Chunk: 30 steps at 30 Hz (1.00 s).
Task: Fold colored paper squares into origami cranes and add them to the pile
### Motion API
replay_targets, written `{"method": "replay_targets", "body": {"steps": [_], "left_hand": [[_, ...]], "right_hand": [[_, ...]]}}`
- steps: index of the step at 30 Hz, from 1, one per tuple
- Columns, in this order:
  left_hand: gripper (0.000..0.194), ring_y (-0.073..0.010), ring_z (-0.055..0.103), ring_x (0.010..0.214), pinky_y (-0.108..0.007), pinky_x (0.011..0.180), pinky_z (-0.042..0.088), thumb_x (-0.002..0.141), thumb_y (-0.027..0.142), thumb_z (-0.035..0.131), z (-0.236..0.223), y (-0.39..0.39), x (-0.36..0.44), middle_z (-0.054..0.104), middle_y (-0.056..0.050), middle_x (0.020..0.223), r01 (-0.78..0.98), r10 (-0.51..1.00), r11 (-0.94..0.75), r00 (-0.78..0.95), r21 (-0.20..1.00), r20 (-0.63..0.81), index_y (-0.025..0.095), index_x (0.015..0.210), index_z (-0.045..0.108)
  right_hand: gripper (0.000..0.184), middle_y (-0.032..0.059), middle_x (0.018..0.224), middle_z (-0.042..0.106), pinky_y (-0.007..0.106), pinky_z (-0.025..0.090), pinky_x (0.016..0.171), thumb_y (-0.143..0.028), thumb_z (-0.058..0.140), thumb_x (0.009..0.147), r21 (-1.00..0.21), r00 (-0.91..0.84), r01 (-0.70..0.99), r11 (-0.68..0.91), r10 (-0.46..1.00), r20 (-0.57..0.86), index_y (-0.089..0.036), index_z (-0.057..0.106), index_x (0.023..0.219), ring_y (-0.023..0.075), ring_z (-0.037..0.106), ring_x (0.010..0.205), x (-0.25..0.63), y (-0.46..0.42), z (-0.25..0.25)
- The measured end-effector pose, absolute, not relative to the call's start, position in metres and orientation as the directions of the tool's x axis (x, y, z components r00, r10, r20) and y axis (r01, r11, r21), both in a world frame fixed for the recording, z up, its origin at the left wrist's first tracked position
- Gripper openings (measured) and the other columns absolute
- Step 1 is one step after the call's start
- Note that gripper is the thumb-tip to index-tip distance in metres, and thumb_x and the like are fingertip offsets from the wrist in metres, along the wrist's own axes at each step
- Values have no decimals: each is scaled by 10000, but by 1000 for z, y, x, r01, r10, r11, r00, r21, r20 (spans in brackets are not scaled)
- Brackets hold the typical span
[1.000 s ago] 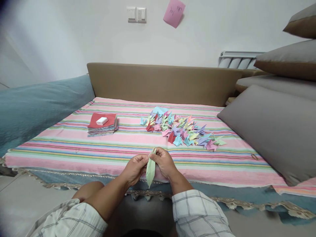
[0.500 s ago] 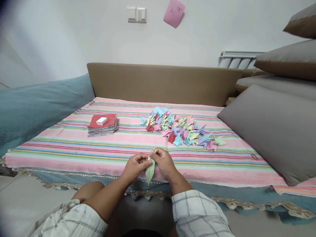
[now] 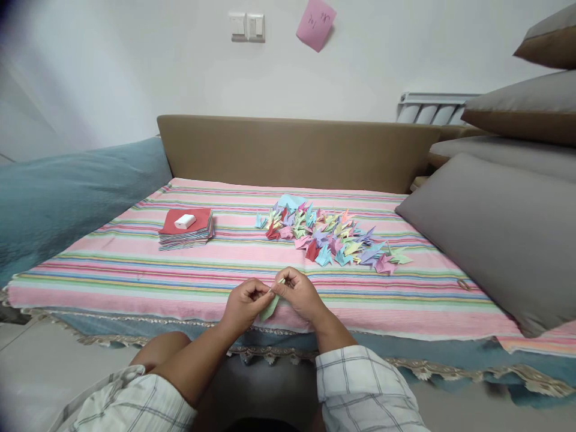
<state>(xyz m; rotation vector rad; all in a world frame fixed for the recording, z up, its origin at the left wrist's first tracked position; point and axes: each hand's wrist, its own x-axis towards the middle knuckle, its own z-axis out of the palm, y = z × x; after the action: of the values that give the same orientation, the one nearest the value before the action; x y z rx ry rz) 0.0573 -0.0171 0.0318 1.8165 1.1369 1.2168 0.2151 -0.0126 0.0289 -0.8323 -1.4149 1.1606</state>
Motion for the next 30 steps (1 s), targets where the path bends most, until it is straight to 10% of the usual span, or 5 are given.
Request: {"method": "replay_targets", "body": {"steps": [13,30], "left_hand": [[88,-94,479,548,-189,511,363,690,232,631,34,-15,54,540,-1,599,268,874,-463,299,845,384,163,637,621],[254,-63,390,484,-190,465,293,610,343,699,27,-14,58,492,39,538,-7,952,-59,300,998,59,143,610,542]], "right_hand": [[190,6,705,571,268,404,661,-355,680,715,-932,-229,45,360,912,341,-187,594,695,138,513,693,229,-14,35],[267,-29,635,530,244,369,572,-370,735,624,-970,-76,-102,221,970,229,-197,539,681,113,468,595,214,-13,33]]}}
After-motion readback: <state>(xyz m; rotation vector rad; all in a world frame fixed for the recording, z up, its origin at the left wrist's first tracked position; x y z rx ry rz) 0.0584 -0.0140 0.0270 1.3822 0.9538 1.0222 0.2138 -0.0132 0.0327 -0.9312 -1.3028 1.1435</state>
